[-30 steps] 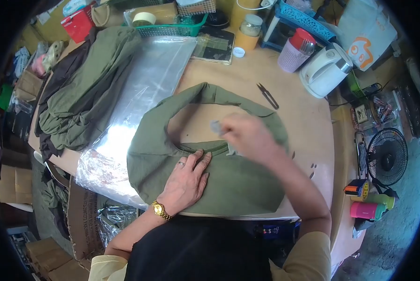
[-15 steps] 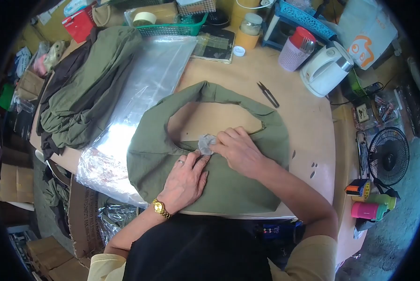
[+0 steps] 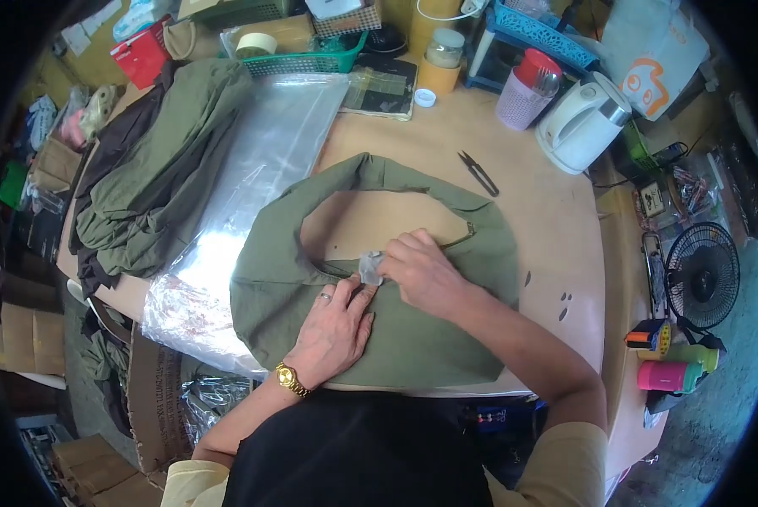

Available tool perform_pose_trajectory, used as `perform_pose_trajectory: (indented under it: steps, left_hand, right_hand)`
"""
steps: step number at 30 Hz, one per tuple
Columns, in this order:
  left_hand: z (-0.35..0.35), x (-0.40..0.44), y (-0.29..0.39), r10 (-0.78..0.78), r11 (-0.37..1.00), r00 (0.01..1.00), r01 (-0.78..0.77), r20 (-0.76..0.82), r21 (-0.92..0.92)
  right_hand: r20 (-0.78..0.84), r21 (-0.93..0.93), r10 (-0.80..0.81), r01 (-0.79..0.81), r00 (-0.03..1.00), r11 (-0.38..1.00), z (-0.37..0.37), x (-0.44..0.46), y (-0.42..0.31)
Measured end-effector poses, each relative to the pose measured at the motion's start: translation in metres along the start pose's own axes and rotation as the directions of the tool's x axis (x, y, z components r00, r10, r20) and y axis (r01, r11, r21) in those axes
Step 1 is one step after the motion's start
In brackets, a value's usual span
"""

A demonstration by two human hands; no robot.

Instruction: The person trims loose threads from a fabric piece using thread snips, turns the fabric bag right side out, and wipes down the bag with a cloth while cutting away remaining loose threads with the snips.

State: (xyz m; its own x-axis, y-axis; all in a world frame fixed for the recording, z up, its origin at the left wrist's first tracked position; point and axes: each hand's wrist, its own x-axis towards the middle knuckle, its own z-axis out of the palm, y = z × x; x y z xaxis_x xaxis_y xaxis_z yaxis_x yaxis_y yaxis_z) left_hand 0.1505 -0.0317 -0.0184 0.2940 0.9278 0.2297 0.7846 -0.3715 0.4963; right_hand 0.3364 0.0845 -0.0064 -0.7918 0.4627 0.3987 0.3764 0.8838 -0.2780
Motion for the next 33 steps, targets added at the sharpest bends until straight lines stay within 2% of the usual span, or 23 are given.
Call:
perform_pose_trajectory:
  steps: [2,4,6,8,9,11,12,14,18,20,21,23,24,26,27,28,29,30,31,32,33]
  left_hand:
    - [0.0,0.0,0.001,-0.004,1.0,1.0,0.004,0.02,0.008]
    - [-0.003,0.001,0.002,-0.049,0.998,0.997,0.051,0.056,-0.027]
    - [-0.002,0.0,0.002,-0.031,0.999,0.999,0.032,0.035,-0.017]
    - [-0.001,-0.001,0.001,-0.015,1.0,1.0,0.015,0.007,-0.01]
    - [-0.001,-0.001,0.001,-0.01,1.0,1.0,0.01,0.003,0.001]
    - [0.0,0.0,0.001,-0.005,1.0,1.0,0.005,0.0,0.009]
    - [-0.001,0.0,0.001,-0.011,1.0,1.0,0.011,0.003,0.007]
    - [-0.001,0.0,0.002,-0.014,1.0,1.0,0.014,0.007,0.007]
    - [-0.002,0.001,0.002,-0.031,0.999,0.999,0.031,0.024,-0.01]
    - [-0.002,-0.001,0.001,-0.027,0.999,0.999,0.028,0.031,-0.022]
    - [-0.002,-0.001,0.001,-0.017,1.0,1.0,0.017,0.02,-0.018]
    - [-0.003,0.002,0.003,0.007,1.0,1.0,-0.007,0.01,-0.018]
    - [-0.004,0.002,0.004,-0.013,0.999,1.0,0.013,0.001,-0.051]
    - [-0.006,0.003,0.001,-0.032,0.996,0.999,0.031,-0.013,-0.08]
    - [-0.006,0.003,-0.005,-0.072,0.976,0.994,0.054,-0.081,-0.211]
    - [-0.009,0.006,-0.011,-0.118,0.94,0.983,0.064,-0.144,-0.336]
    - [-0.02,0.011,-0.009,-0.267,0.852,0.956,0.174,-0.124,-0.494]
    - [-0.034,0.016,-0.007,-0.268,0.855,0.954,0.173,-0.131,-0.489]
    - [-0.05,0.023,-0.007,-0.216,0.961,0.959,0.176,-0.183,-0.213]
    - [-0.06,0.03,-0.009,-0.152,0.982,0.964,0.173,-0.216,0.08]
    - [-0.064,0.037,-0.015,-0.15,0.982,0.965,0.171,-0.216,0.081]
  right_hand:
    - [-0.024,0.061,0.016,-0.015,1.0,0.998,0.015,0.009,-0.005]
    - [-0.035,0.053,0.033,-0.031,0.999,0.998,0.012,0.006,-0.005]
    - [-0.046,0.043,0.045,-0.043,0.998,0.998,-0.001,0.0,0.0]
    - [0.128,-0.251,0.114,-0.079,0.985,0.965,-0.032,-0.006,0.013]
    - [0.127,-0.253,0.112,-0.077,0.986,0.964,-0.04,0.0,0.013]
    - [0.144,-0.025,0.294,-0.294,0.945,0.956,-0.052,0.006,0.014]
    - [0.144,-0.025,0.297,-0.296,0.944,0.955,-0.042,0.007,0.012]
    - [-0.003,0.053,0.147,-0.146,0.989,0.988,-0.008,0.015,0.006]
    - [-0.034,0.019,0.137,-0.137,0.99,0.99,0.004,0.008,0.004]
    - [0.054,-0.159,0.067,-0.057,0.996,0.986,-0.014,0.003,0.009]
    - [0.05,-0.167,0.069,-0.06,0.996,0.984,-0.025,0.008,0.007]
    - [0.165,-0.4,0.137,-0.061,0.977,0.914,-0.046,0.016,-0.003]
    - [0.161,-0.406,0.148,-0.071,0.976,0.911,-0.04,0.016,-0.007]
    - [-0.005,0.052,0.261,-0.261,0.965,0.964,-0.013,0.017,-0.015]
    - [-0.015,0.149,0.269,-0.264,0.963,0.953,-0.005,0.015,-0.02]
    - [-0.024,0.15,0.261,-0.254,0.965,0.955,0.001,0.012,-0.021]
    - [-0.038,0.128,0.23,-0.224,0.972,0.966,0.006,0.007,-0.02]
    - [-0.048,0.105,0.2,-0.194,0.979,0.975,0.008,0.005,-0.019]
    - [-0.045,0.125,0.265,-0.257,0.963,0.958,0.006,0.005,-0.015]
    - [-0.047,0.124,0.262,-0.254,0.964,0.959,-0.002,0.009,-0.014]
    - [-0.025,0.256,0.422,-0.402,0.906,0.879,-0.016,0.018,-0.012]
